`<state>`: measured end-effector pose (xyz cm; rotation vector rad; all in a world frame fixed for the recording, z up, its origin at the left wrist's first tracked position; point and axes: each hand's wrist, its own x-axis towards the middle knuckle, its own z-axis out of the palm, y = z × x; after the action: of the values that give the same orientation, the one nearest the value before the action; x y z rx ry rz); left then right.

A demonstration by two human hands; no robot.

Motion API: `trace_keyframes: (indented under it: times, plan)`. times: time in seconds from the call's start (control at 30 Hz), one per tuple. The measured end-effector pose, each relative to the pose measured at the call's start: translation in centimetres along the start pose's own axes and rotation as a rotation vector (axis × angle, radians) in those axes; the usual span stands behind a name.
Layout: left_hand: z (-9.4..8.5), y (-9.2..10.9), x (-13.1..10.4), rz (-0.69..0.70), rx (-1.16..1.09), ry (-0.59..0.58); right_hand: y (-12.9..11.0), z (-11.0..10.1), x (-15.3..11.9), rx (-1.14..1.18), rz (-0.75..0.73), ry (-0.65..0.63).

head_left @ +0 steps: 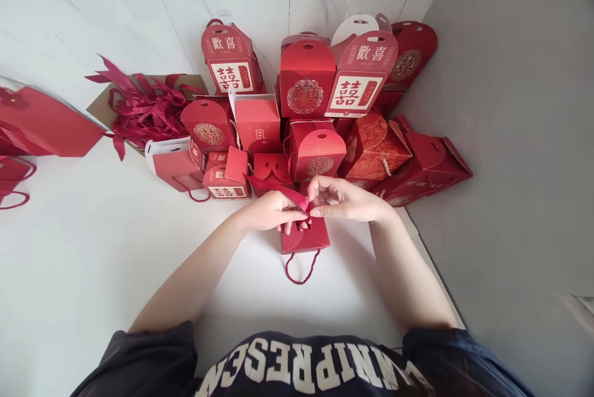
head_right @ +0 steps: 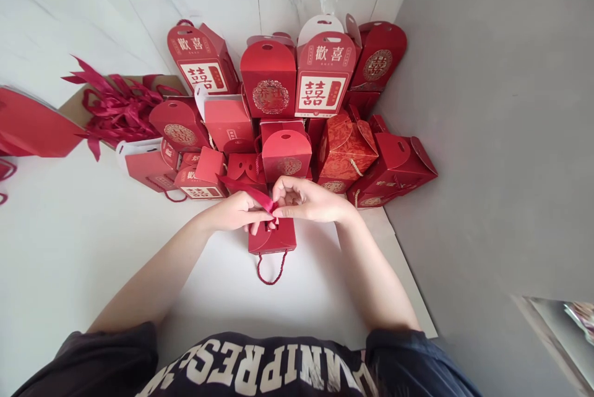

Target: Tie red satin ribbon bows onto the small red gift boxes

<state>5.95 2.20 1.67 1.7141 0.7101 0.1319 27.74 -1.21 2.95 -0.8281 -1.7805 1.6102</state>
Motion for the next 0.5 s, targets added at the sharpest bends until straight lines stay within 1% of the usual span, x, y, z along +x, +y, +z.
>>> trace_keyframes:
  times: [0.17, 0.27, 0.37, 0.5]
  plan:
    - [-0.1, 0.4, -0.1, -0.043, 0.001, 0.001, -0.1, 0.2, 0.2, -0.082, 0.036, -0.091]
    - [-0.1, 0.4, -0.1, -0.047, 0.0, -0.004, -0.3, 0.0, 0.2, -0.149, 0.011, -0.102]
    - [-0.2, 0.2, 0.0, -0.024, -0.014, -0.028, -0.3, -0.6, 0.0, -0.166, -0.034, -0.058]
    - [-0.2, -0.1, 0.1, -0.031, -0.012, -0.036, -0.1, -1.5, -0.8, -0.162, -0.007, 0.077]
